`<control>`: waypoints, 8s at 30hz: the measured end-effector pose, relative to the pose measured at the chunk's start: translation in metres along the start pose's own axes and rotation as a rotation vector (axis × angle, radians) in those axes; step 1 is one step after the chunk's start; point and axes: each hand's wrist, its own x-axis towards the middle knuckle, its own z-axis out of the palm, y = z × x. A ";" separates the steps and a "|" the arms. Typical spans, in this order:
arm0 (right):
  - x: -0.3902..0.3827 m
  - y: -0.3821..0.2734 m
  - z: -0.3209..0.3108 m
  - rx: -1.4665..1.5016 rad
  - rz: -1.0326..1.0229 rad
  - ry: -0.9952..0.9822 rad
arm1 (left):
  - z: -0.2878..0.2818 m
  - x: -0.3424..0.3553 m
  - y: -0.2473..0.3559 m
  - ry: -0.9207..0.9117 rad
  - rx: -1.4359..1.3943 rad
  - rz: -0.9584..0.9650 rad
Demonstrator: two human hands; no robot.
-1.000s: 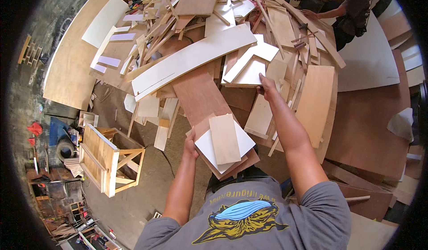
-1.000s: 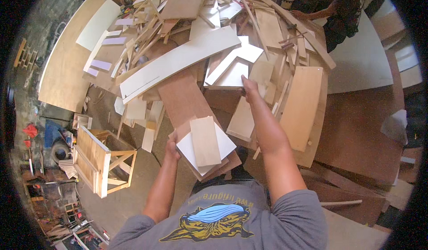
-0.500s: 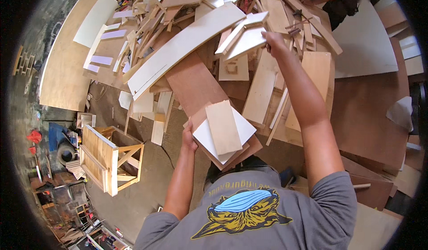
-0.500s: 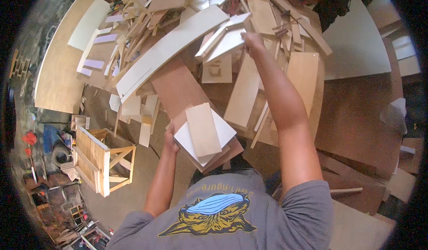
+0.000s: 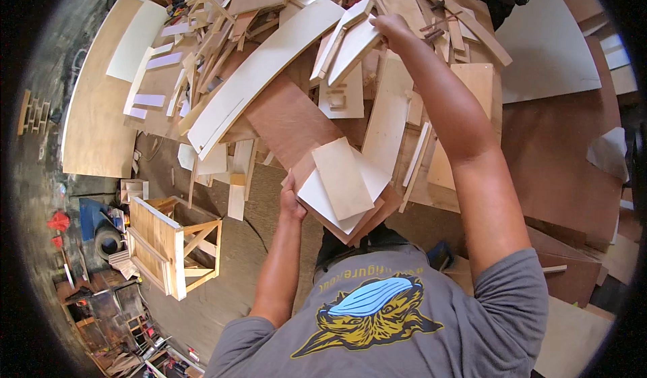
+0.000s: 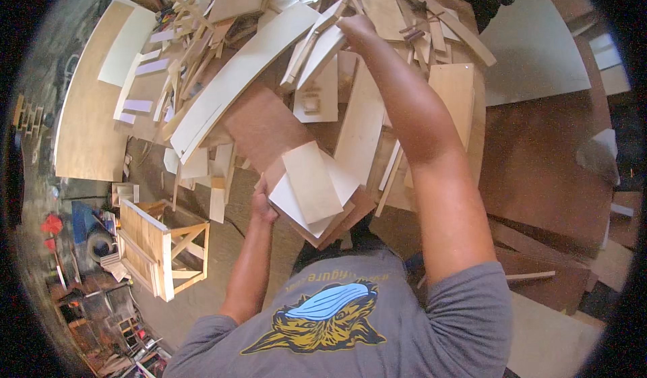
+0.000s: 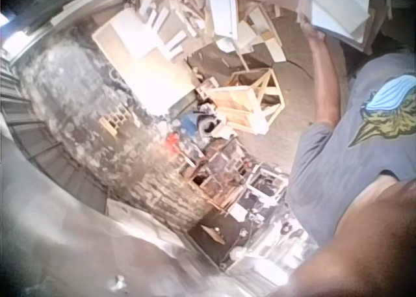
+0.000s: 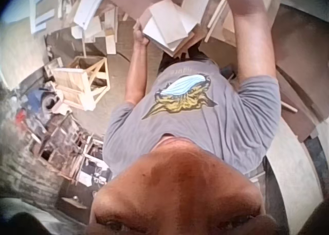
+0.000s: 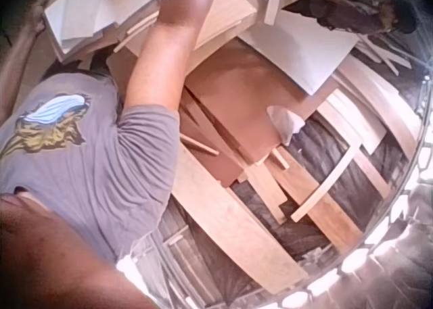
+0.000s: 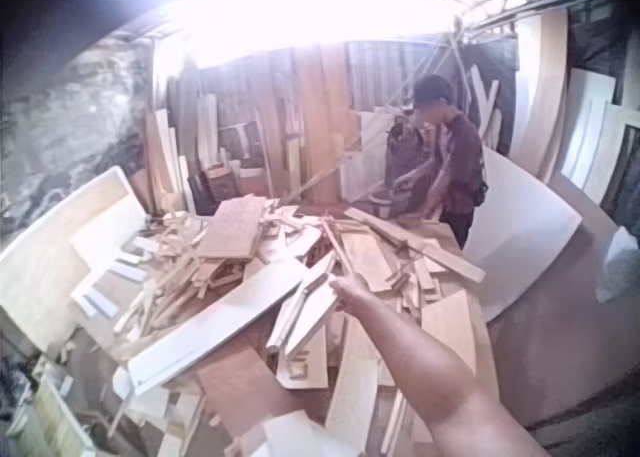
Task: The person sorts through wooden planks on a table, then sands the edges of small wooden pieces and a long wooden board using a small tool.
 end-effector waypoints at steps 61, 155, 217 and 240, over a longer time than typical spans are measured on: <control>-0.301 0.212 0.077 -1.396 -0.725 -0.314 | -0.109 0.089 0.166 0.585 -0.257 0.321; -0.337 0.047 0.050 -1.275 -0.534 0.084 | 0.005 0.226 0.372 0.456 1.435 1.420; -0.447 -0.005 -0.113 -1.094 -0.191 0.074 | -0.063 0.213 0.441 0.220 0.781 0.622; -0.466 0.077 -0.222 -0.939 -0.284 -0.148 | -0.159 0.018 0.060 0.288 0.735 0.673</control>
